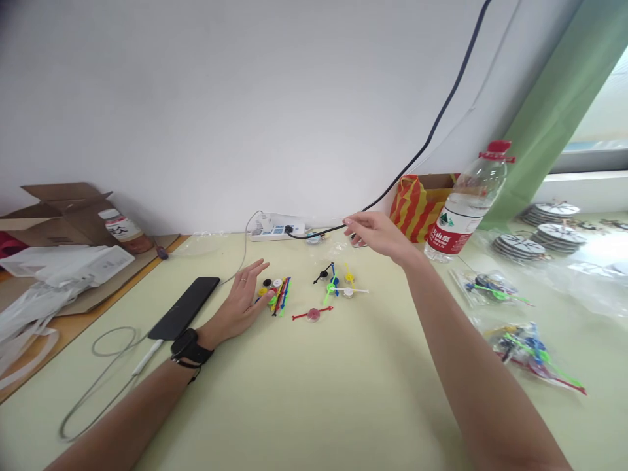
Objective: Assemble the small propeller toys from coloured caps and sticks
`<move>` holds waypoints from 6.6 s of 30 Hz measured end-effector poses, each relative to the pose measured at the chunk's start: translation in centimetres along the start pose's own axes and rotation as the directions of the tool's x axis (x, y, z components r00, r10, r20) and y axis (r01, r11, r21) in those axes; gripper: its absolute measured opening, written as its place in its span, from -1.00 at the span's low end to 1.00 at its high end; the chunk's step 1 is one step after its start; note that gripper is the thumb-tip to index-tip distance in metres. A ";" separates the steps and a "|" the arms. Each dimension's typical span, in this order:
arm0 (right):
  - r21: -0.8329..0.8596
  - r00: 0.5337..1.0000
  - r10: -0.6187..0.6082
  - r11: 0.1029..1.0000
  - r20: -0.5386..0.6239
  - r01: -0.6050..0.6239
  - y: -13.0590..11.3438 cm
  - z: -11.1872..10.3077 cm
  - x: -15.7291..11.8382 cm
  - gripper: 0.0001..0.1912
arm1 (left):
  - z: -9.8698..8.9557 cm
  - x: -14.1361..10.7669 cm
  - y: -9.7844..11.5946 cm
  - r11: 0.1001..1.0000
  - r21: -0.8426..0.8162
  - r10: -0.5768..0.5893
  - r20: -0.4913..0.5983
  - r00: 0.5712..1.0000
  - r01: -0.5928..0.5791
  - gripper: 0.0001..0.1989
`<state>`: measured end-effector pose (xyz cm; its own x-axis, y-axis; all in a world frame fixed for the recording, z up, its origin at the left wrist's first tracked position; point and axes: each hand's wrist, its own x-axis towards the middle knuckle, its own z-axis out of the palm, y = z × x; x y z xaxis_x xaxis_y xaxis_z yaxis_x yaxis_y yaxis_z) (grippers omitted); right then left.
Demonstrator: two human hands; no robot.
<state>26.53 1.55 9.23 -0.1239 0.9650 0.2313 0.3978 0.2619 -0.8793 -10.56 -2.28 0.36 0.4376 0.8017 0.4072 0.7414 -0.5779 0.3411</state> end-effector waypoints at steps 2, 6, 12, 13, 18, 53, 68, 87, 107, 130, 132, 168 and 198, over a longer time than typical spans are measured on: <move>-0.076 0.997 -0.048 0.996 0.059 0.052 0.3 0.9 0.3 -0.61 | -0.6 0.5 2.2 0.998 0.006 0.059 -0.053 0.997 -0.058 -0.54; -0.187 0.949 -0.171 0.956 0.266 0.225 1.7 4.9 0.6 -0.72 | -0.9 1.5 7.4 0.962 -0.090 0.271 0.222 0.937 -0.257 -0.76; -0.289 0.795 -0.131 0.886 0.593 0.362 4.1 8.1 0.2 -0.69 | 0.8 3.6 10.7 0.962 -0.044 0.258 0.450 0.855 -0.268 -0.79; -0.317 0.785 -0.086 0.884 0.614 0.345 4.3 7.6 0.3 -0.71 | 1.1 4.0 10.7 0.966 -0.031 0.239 0.483 0.842 -0.256 -0.79; -0.454 0.761 0.144 0.865 0.632 0.213 4.1 3.7 0.7 -0.77 | 1.6 5.7 10.3 0.981 0.032 0.130 0.628 0.767 -0.193 -0.89; 0.251 0.981 0.105 0.957 0.165 -0.144 3.2 5.9 1.7 -0.70 | -2.4 8.0 6.9 0.940 -0.341 0.175 0.433 0.884 -0.019 -0.80; 0.359 0.928 -0.052 0.929 0.369 -0.090 -0.2 9.8 -0.3 -0.86 | -0.9 8.9 5.6 0.686 -0.708 0.028 0.256 0.966 0.168 -0.73; -0.599 0.839 0.306 0.800 0.450 0.029 1.9 4.7 -0.2 -0.85 | 2.9 7.5 4.1 0.988 -0.139 0.099 0.282 0.954 -0.062 -0.82; 0.222 0.914 0.057 0.962 0.401 -0.158 -0.9 6.4 0.0 -0.91 | -0.6 8.2 8.3 0.843 -0.502 0.236 0.019 0.972 -0.195 -0.80; 0.068 0.896 0.058 0.993 0.440 -0.098 2.1 10.0 -0.2 -0.88 | 2.8 7.9 5.7 0.935 -0.326 0.174 0.079 0.982 -0.140 -0.96; 0.051 0.908 0.067 0.994 0.414 -0.097 2.3 9.9 -0.1 -0.86 | 2.7 7.9 5.7 0.935 -0.325 0.180 0.076 0.981 -0.146 -0.95; -0.547 0.928 0.199 0.837 0.314 0.006 2.2 2.9 0.9 -0.93 | 2.1 8.0 0.8 0.967 -0.255 0.114 0.360 0.926 -0.020 -0.64; 0.199 0.933 -0.057 0.980 0.354 -0.016 -0.4 8.4 -0.1 -0.92 | -0.7 8.4 7.0 0.793 -0.608 0.100 0.089 0.991 -0.026 -0.81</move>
<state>18.74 1.21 6.11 -0.4604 0.8798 0.1184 0.2110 0.2381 -0.9480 -2.04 0.29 6.72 0.5529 0.7503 0.3625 0.2676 -0.5719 0.7755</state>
